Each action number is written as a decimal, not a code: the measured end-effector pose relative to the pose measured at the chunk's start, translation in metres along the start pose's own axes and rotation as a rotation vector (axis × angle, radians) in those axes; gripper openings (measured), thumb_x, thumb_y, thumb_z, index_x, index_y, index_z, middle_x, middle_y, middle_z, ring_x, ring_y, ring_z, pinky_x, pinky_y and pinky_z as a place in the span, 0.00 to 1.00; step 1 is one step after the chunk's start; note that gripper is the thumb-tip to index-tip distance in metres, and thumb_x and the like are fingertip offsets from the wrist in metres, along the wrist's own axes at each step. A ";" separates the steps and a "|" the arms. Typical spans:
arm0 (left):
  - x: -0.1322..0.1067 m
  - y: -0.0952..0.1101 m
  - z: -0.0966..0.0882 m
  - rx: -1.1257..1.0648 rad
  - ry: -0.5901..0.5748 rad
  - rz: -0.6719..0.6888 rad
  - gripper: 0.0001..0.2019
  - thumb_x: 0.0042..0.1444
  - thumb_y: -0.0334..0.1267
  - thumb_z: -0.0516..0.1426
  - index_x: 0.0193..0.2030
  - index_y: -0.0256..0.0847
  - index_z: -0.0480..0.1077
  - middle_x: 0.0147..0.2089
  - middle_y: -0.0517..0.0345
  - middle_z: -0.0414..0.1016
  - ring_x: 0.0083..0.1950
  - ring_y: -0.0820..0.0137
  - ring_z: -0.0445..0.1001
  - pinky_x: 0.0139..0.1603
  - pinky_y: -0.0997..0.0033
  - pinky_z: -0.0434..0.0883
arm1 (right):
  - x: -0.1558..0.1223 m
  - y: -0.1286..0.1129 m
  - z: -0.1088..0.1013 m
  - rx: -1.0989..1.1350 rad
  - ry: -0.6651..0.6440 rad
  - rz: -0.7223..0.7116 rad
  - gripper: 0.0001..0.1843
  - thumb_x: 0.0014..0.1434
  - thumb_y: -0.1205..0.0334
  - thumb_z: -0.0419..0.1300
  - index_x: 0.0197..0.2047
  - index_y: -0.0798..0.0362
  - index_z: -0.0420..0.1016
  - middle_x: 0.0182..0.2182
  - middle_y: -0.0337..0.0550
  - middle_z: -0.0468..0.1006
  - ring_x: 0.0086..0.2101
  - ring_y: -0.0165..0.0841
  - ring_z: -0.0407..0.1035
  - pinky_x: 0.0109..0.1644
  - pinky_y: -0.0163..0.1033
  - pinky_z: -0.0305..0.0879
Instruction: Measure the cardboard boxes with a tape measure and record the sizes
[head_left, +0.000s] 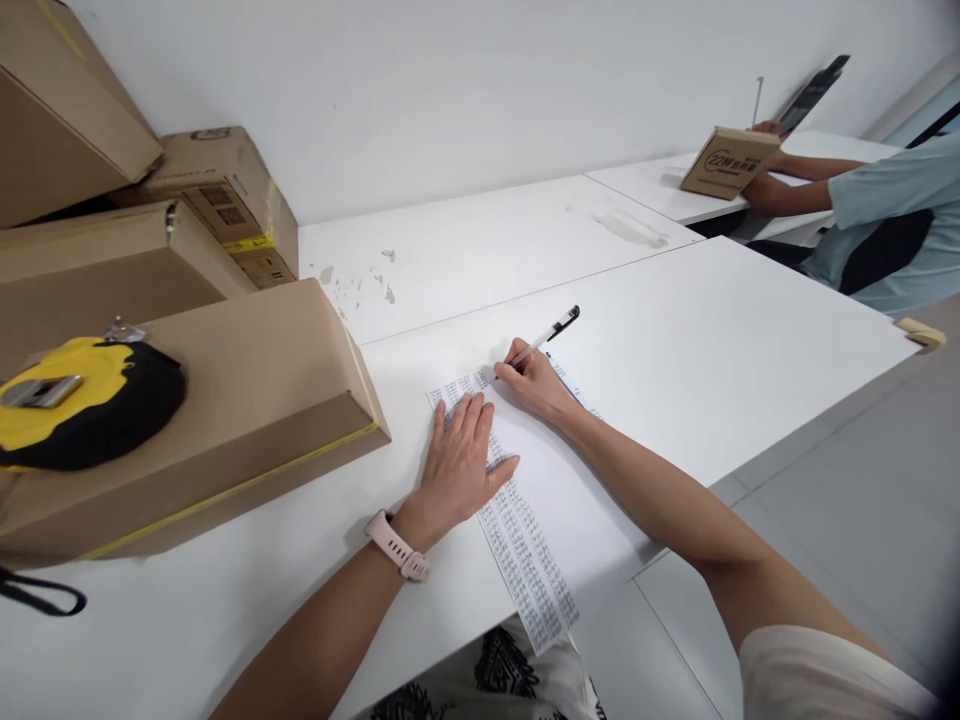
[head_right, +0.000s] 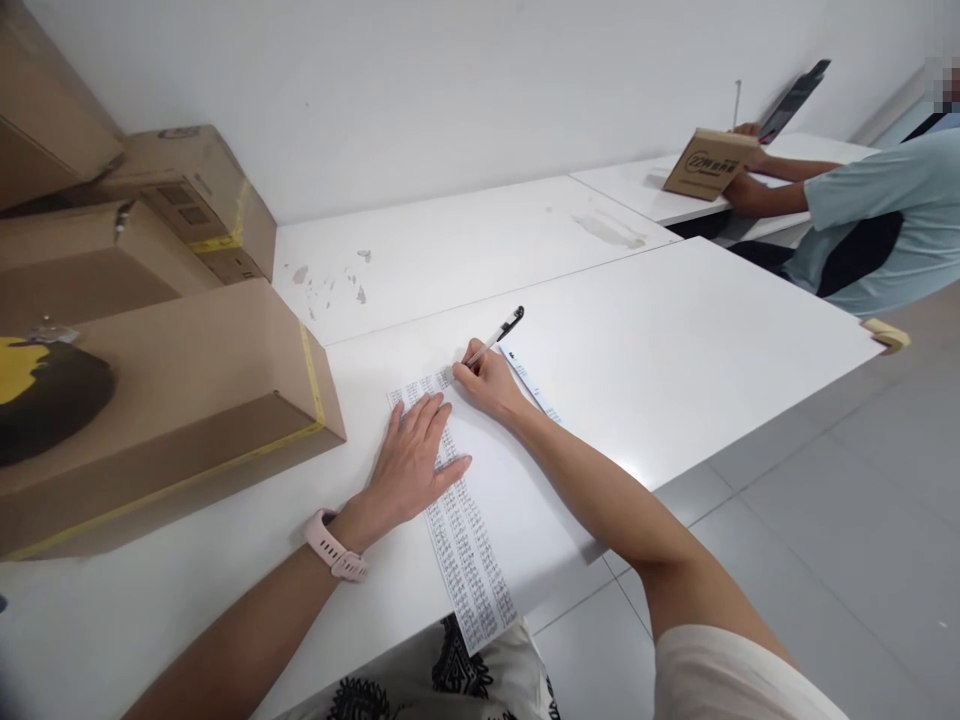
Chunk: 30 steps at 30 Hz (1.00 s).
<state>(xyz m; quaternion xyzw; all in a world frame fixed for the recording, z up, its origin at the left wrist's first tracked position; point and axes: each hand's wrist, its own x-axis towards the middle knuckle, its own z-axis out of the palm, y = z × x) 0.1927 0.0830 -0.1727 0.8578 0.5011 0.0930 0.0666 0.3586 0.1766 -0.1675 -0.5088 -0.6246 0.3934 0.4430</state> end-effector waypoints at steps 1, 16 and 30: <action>0.000 0.000 0.000 -0.002 0.005 0.003 0.34 0.67 0.55 0.49 0.70 0.29 0.57 0.74 0.35 0.55 0.76 0.50 0.51 0.75 0.39 0.47 | 0.000 0.000 0.000 -0.006 -0.004 -0.004 0.12 0.54 0.59 0.60 0.27 0.49 0.58 0.19 0.30 0.58 0.23 0.27 0.53 0.29 0.37 0.51; 0.001 -0.001 0.003 -0.024 0.025 0.007 0.34 0.66 0.55 0.50 0.69 0.30 0.58 0.74 0.35 0.56 0.76 0.49 0.52 0.74 0.37 0.47 | 0.001 0.004 0.001 -0.035 -0.046 0.000 0.10 0.55 0.60 0.59 0.28 0.49 0.59 0.19 0.30 0.58 0.23 0.28 0.52 0.29 0.38 0.50; 0.000 0.000 0.002 -0.010 0.001 0.003 0.36 0.66 0.55 0.50 0.70 0.26 0.57 0.75 0.35 0.55 0.76 0.49 0.50 0.75 0.38 0.46 | 0.000 0.005 0.001 -0.076 -0.032 -0.020 0.10 0.56 0.61 0.58 0.28 0.49 0.59 0.20 0.30 0.58 0.23 0.28 0.53 0.29 0.37 0.50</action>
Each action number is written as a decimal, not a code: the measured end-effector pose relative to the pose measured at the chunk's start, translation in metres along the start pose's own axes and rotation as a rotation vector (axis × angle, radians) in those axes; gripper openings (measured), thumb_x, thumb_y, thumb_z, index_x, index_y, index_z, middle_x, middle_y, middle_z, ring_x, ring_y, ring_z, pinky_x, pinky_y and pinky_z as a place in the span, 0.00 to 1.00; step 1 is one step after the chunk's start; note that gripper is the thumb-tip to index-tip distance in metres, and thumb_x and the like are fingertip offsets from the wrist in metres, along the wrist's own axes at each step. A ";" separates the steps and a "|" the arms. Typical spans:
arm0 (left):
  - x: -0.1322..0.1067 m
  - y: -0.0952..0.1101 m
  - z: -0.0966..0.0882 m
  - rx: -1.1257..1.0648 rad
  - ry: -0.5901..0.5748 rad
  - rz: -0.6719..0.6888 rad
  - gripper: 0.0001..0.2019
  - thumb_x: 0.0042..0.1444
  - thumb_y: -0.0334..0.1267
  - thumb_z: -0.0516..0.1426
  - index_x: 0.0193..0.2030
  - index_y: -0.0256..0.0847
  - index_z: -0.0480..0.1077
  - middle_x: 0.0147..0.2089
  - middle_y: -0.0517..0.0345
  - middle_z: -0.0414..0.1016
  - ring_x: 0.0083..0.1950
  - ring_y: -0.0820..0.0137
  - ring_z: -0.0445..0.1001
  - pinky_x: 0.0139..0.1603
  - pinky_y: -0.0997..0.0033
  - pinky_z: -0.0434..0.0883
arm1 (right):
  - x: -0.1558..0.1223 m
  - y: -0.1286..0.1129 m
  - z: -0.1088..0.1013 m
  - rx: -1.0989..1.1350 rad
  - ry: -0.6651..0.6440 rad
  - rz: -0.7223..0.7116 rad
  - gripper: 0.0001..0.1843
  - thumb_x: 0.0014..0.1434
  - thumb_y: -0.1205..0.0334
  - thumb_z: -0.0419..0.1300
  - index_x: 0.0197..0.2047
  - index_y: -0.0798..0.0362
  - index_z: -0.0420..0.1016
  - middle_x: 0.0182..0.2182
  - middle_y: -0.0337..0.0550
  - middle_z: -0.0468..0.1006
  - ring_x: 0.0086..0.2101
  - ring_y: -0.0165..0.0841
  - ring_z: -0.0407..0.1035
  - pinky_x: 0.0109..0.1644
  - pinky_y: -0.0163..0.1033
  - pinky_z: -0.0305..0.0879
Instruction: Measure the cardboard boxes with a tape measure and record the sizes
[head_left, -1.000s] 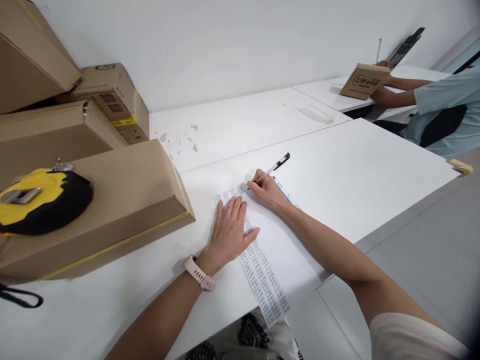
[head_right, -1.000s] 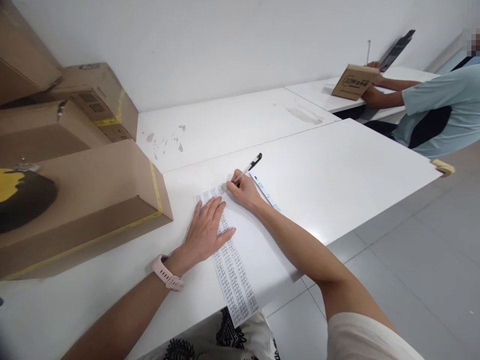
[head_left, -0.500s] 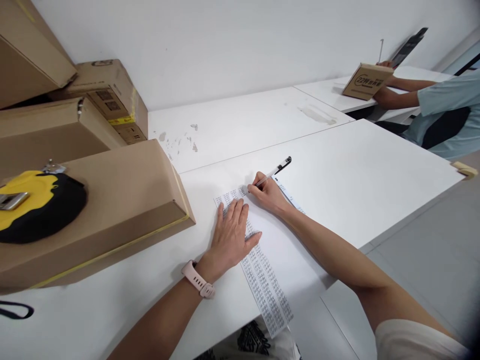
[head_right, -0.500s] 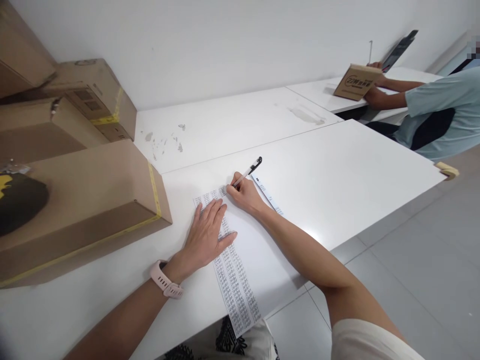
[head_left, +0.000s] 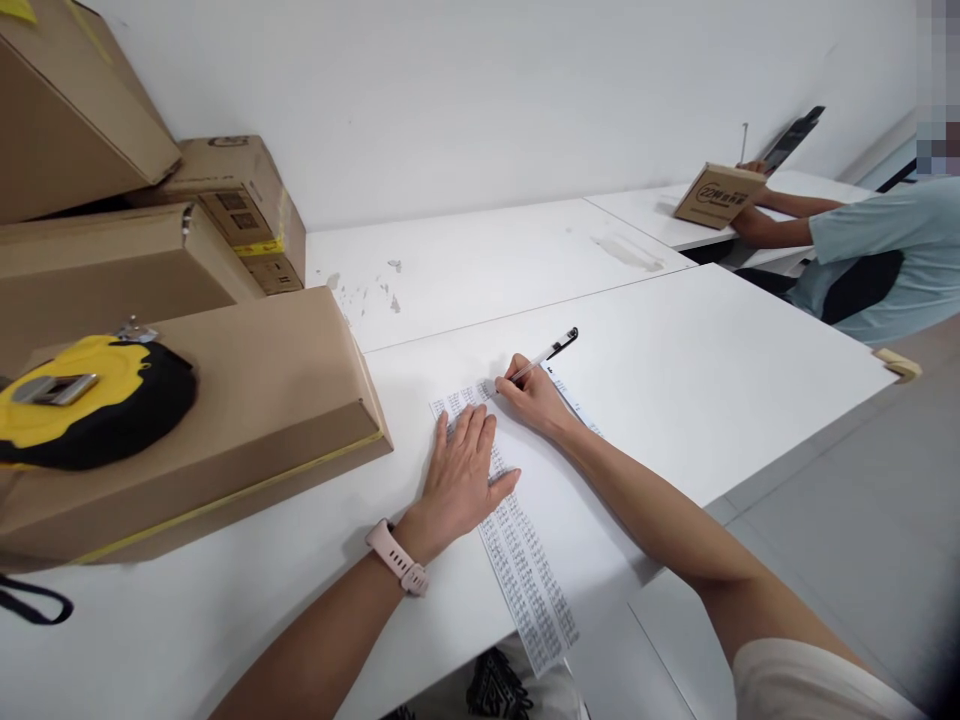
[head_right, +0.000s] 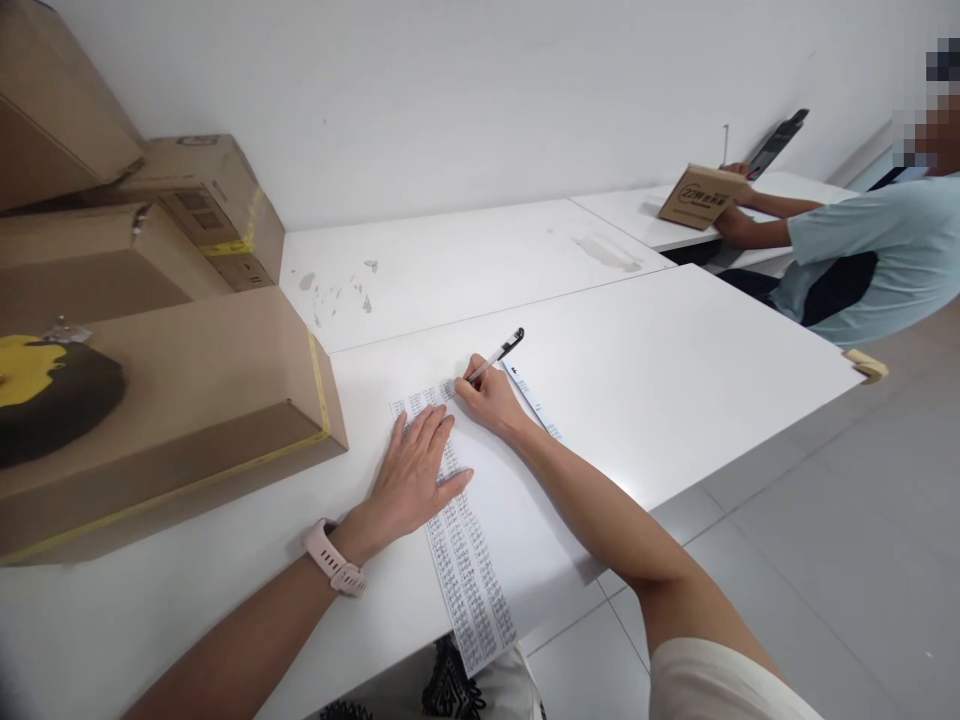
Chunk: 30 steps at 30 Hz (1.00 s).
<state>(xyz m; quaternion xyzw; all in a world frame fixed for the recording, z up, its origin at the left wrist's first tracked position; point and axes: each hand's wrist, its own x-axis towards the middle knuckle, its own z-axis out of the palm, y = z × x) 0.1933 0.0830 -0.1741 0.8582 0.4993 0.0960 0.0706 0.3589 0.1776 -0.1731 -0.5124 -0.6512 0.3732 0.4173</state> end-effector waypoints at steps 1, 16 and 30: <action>0.000 0.000 0.000 0.001 -0.005 -0.002 0.36 0.66 0.55 0.50 0.70 0.25 0.56 0.75 0.36 0.54 0.76 0.49 0.50 0.75 0.38 0.46 | 0.000 0.000 0.000 0.001 -0.002 0.002 0.10 0.56 0.61 0.58 0.28 0.49 0.59 0.20 0.30 0.58 0.23 0.28 0.53 0.29 0.37 0.50; 0.000 0.000 0.001 0.001 -0.002 -0.002 0.36 0.67 0.56 0.49 0.70 0.25 0.56 0.75 0.35 0.54 0.76 0.50 0.50 0.75 0.39 0.45 | 0.000 0.000 0.000 0.007 -0.015 0.018 0.10 0.56 0.61 0.59 0.29 0.49 0.59 0.20 0.29 0.58 0.23 0.28 0.53 0.29 0.38 0.50; -0.001 0.000 0.001 -0.016 0.025 -0.001 0.35 0.67 0.55 0.49 0.70 0.28 0.57 0.74 0.35 0.55 0.76 0.50 0.51 0.75 0.39 0.45 | 0.000 0.001 0.000 0.000 -0.026 0.001 0.11 0.57 0.60 0.59 0.28 0.49 0.59 0.20 0.30 0.58 0.23 0.28 0.53 0.30 0.38 0.51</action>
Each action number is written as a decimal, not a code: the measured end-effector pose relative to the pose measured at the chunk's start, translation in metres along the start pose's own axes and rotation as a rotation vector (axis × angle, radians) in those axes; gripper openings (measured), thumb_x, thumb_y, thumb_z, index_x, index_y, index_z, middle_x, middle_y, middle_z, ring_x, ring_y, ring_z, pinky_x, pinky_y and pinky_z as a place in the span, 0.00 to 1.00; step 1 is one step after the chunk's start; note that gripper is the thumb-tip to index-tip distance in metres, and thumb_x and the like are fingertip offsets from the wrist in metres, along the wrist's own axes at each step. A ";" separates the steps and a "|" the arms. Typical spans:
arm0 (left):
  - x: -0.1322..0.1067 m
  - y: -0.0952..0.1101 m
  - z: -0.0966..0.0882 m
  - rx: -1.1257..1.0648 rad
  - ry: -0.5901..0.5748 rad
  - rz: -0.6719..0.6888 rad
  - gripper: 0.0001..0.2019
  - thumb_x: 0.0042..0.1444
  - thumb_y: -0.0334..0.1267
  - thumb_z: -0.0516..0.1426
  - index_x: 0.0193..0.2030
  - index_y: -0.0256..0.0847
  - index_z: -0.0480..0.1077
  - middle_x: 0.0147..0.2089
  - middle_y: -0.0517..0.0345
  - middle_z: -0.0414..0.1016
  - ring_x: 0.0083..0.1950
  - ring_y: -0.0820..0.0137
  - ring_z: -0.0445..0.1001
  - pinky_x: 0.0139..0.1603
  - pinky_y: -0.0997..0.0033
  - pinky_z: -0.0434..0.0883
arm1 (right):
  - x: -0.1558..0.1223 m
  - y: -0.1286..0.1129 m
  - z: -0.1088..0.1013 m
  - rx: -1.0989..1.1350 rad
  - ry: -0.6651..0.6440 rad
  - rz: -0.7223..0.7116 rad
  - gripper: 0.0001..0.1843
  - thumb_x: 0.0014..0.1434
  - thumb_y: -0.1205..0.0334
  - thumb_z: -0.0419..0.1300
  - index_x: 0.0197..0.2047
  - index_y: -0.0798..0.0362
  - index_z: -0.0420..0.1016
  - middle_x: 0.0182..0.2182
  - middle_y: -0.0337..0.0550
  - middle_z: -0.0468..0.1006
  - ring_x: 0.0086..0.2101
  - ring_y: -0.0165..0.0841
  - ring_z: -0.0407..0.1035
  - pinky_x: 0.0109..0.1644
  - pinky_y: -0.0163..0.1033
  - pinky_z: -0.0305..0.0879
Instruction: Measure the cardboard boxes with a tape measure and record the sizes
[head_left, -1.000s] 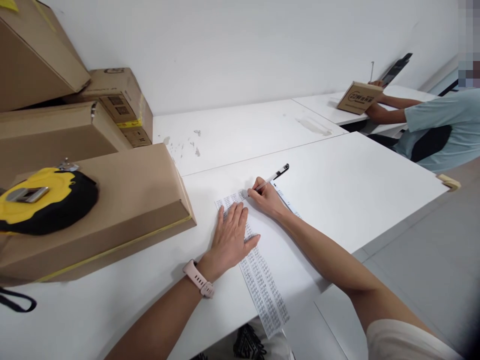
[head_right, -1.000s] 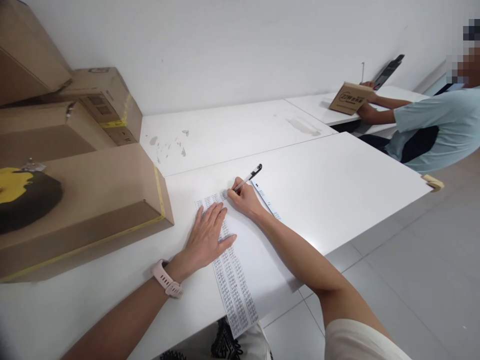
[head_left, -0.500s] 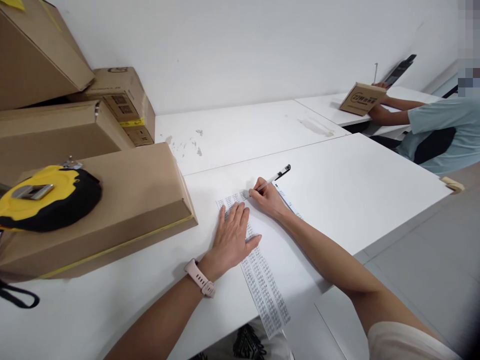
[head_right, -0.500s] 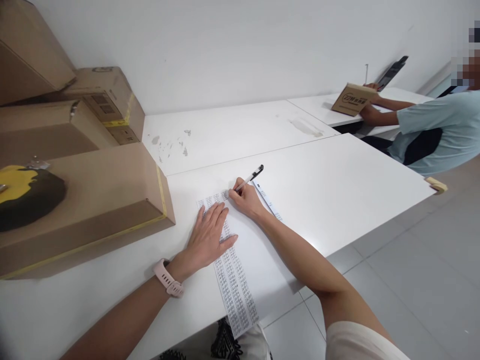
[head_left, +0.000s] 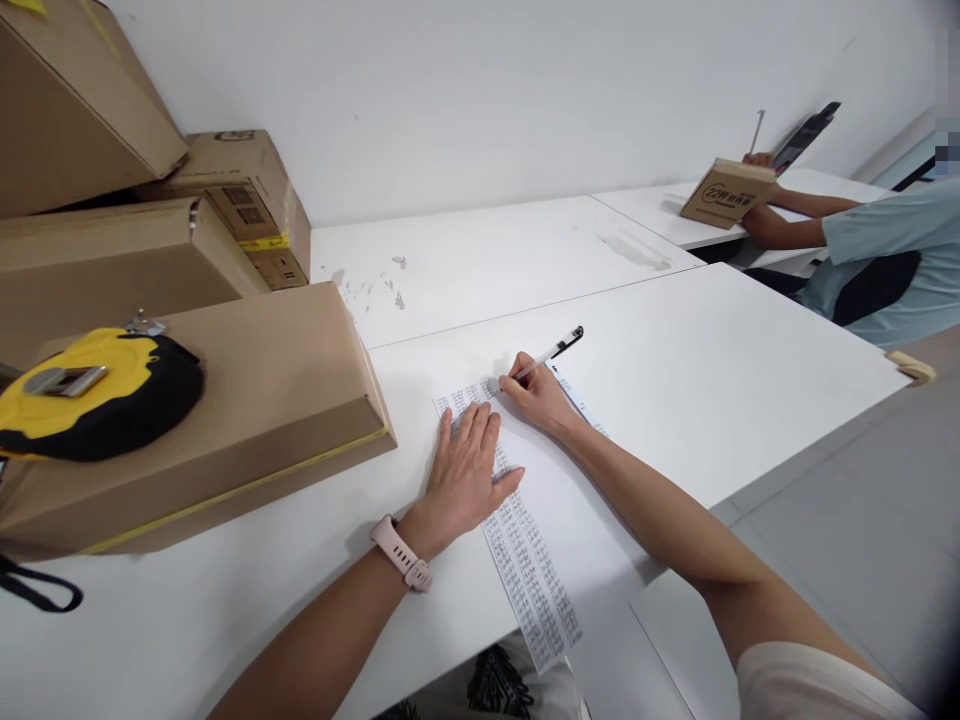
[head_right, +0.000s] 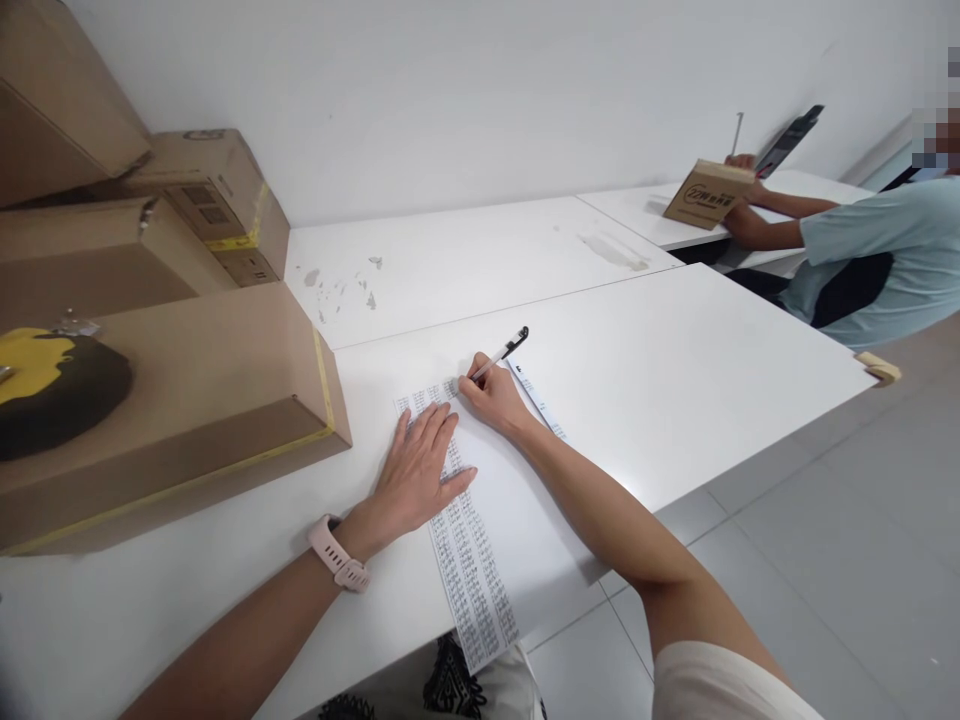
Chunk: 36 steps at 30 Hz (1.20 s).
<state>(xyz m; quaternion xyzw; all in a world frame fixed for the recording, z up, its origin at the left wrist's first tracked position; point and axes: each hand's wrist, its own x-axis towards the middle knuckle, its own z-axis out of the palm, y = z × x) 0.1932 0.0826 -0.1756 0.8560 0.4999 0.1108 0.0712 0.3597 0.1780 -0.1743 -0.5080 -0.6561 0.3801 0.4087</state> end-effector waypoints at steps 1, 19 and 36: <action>0.000 0.000 0.000 0.001 -0.001 0.001 0.35 0.67 0.55 0.49 0.69 0.28 0.57 0.74 0.35 0.55 0.76 0.50 0.51 0.75 0.39 0.45 | 0.000 0.000 0.000 -0.002 0.001 0.000 0.11 0.57 0.60 0.59 0.28 0.49 0.59 0.20 0.30 0.58 0.23 0.28 0.53 0.29 0.38 0.51; -0.001 0.000 0.000 -0.007 0.003 -0.002 0.35 0.67 0.56 0.48 0.70 0.29 0.57 0.75 0.36 0.55 0.76 0.50 0.51 0.75 0.40 0.45 | 0.000 -0.002 0.000 0.008 0.004 0.017 0.11 0.55 0.62 0.59 0.28 0.48 0.58 0.19 0.30 0.57 0.23 0.28 0.52 0.29 0.38 0.49; 0.000 0.000 0.000 -0.010 0.018 0.000 0.34 0.67 0.55 0.48 0.70 0.30 0.57 0.74 0.36 0.57 0.76 0.50 0.52 0.75 0.40 0.45 | 0.002 0.002 0.001 0.024 0.062 0.008 0.13 0.57 0.57 0.60 0.27 0.48 0.58 0.20 0.31 0.58 0.23 0.29 0.53 0.29 0.38 0.51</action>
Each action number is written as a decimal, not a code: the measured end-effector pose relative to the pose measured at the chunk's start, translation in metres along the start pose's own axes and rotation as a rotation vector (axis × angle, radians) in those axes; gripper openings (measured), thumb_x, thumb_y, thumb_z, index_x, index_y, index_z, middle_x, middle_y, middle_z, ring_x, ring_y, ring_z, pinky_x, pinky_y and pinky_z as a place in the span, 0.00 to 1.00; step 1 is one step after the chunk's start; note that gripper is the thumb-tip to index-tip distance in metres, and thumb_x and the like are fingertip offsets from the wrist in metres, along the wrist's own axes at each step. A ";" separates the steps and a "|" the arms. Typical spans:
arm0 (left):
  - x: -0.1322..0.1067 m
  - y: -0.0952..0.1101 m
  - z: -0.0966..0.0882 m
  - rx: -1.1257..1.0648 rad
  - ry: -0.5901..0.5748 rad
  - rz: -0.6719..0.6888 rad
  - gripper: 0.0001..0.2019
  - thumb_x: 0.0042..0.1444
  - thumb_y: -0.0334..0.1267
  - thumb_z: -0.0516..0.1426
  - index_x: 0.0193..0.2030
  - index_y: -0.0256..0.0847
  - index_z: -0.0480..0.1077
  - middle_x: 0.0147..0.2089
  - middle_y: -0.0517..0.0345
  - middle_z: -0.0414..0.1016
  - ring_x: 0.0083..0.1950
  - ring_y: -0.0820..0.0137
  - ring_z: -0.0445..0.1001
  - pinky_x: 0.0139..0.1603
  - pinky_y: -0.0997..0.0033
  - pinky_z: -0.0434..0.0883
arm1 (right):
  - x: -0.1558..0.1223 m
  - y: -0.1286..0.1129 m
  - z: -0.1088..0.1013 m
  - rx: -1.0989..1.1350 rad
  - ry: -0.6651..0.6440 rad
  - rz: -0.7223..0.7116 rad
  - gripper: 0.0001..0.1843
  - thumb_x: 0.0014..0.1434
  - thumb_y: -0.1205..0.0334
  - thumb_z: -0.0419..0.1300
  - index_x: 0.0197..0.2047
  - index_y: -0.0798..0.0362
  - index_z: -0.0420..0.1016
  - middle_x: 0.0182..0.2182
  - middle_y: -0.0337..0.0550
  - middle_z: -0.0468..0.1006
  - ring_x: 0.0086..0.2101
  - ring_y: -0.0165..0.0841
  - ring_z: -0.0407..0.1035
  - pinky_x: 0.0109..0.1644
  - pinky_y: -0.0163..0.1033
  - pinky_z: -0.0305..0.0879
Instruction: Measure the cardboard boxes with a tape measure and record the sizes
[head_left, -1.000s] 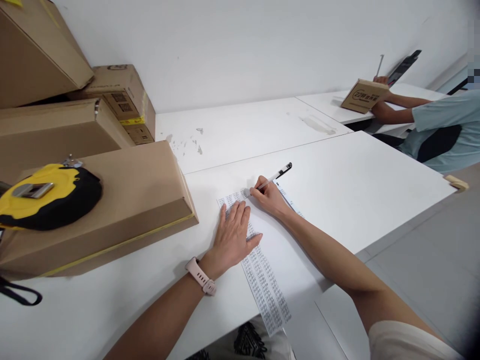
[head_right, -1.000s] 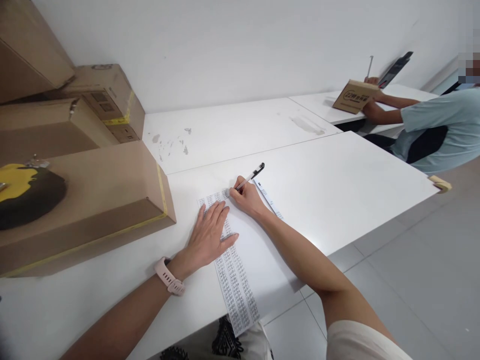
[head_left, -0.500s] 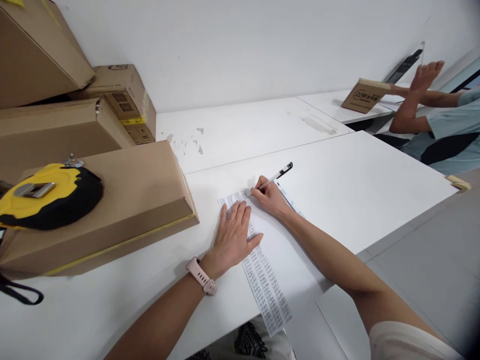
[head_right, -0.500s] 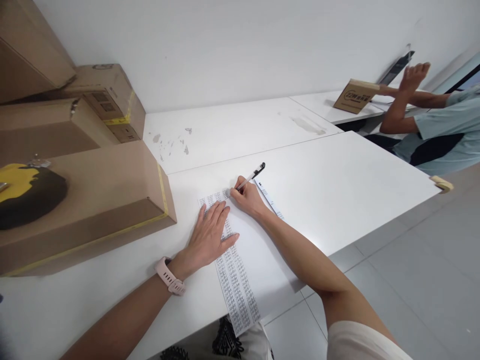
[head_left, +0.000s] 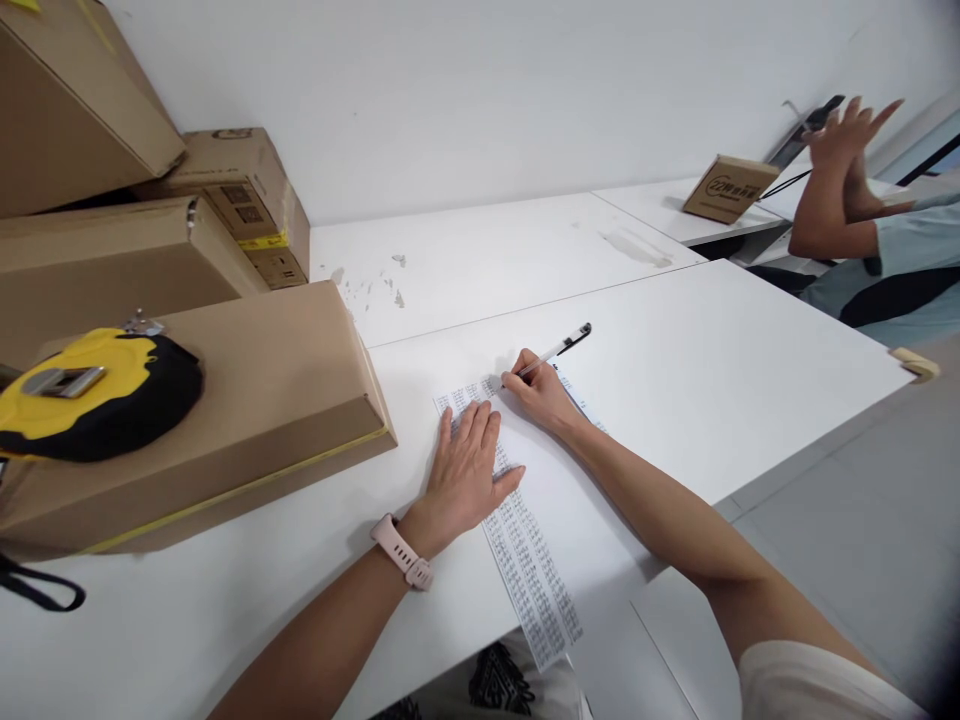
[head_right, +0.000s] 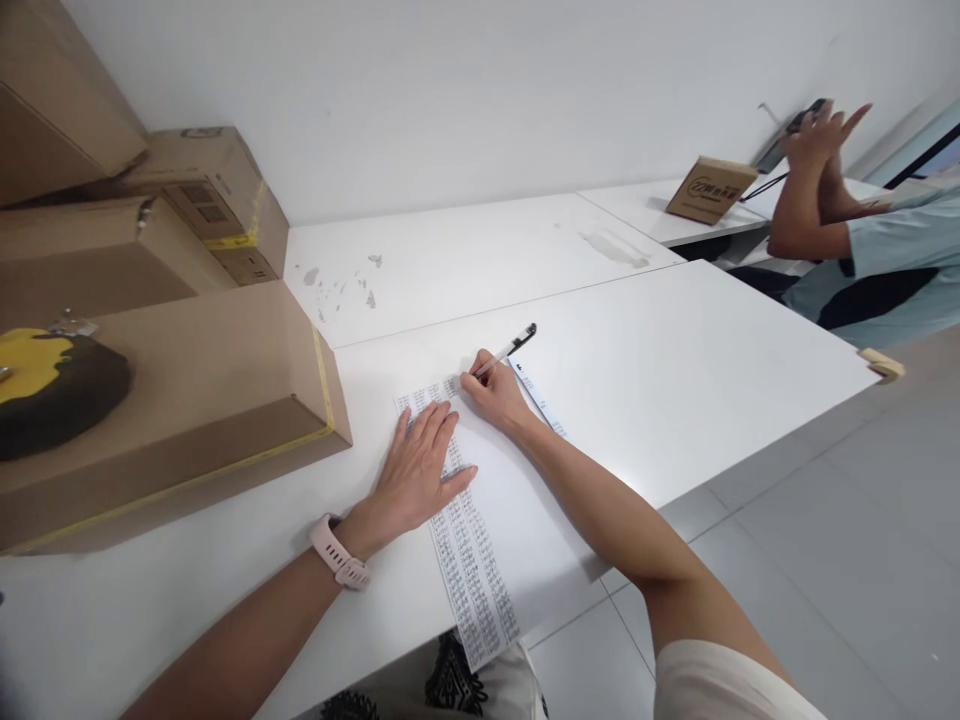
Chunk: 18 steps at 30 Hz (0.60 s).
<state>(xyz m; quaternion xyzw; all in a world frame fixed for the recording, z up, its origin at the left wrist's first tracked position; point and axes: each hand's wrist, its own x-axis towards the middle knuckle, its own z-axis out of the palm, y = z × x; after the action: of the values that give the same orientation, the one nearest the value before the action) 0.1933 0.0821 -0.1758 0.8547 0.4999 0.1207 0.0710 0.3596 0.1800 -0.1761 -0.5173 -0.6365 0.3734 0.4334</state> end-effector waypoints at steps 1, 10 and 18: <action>0.000 0.000 0.000 -0.002 0.004 0.001 0.34 0.67 0.55 0.48 0.70 0.31 0.57 0.74 0.37 0.57 0.76 0.50 0.52 0.75 0.40 0.45 | 0.001 0.001 -0.001 0.013 0.027 -0.005 0.13 0.58 0.55 0.60 0.28 0.48 0.59 0.21 0.32 0.59 0.24 0.29 0.54 0.29 0.38 0.52; 0.000 -0.003 0.002 -0.023 -0.011 0.005 0.34 0.66 0.56 0.49 0.70 0.31 0.57 0.75 0.37 0.55 0.76 0.50 0.51 0.75 0.38 0.45 | 0.007 0.014 -0.017 -0.404 -0.101 -0.430 0.18 0.62 0.70 0.48 0.48 0.49 0.75 0.43 0.51 0.77 0.44 0.42 0.68 0.49 0.48 0.65; -0.005 0.008 -0.011 -0.057 0.161 0.012 0.28 0.65 0.47 0.54 0.66 0.30 0.63 0.71 0.37 0.62 0.73 0.50 0.57 0.73 0.44 0.56 | 0.012 0.030 -0.014 -0.493 -0.054 -0.434 0.28 0.59 0.73 0.47 0.60 0.50 0.71 0.44 0.49 0.81 0.46 0.43 0.72 0.53 0.51 0.69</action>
<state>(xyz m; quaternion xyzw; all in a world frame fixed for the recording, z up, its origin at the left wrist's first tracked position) 0.1948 0.0736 -0.1644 0.8429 0.4950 0.2038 0.0542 0.3818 0.1974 -0.1969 -0.4490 -0.8143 0.1206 0.3474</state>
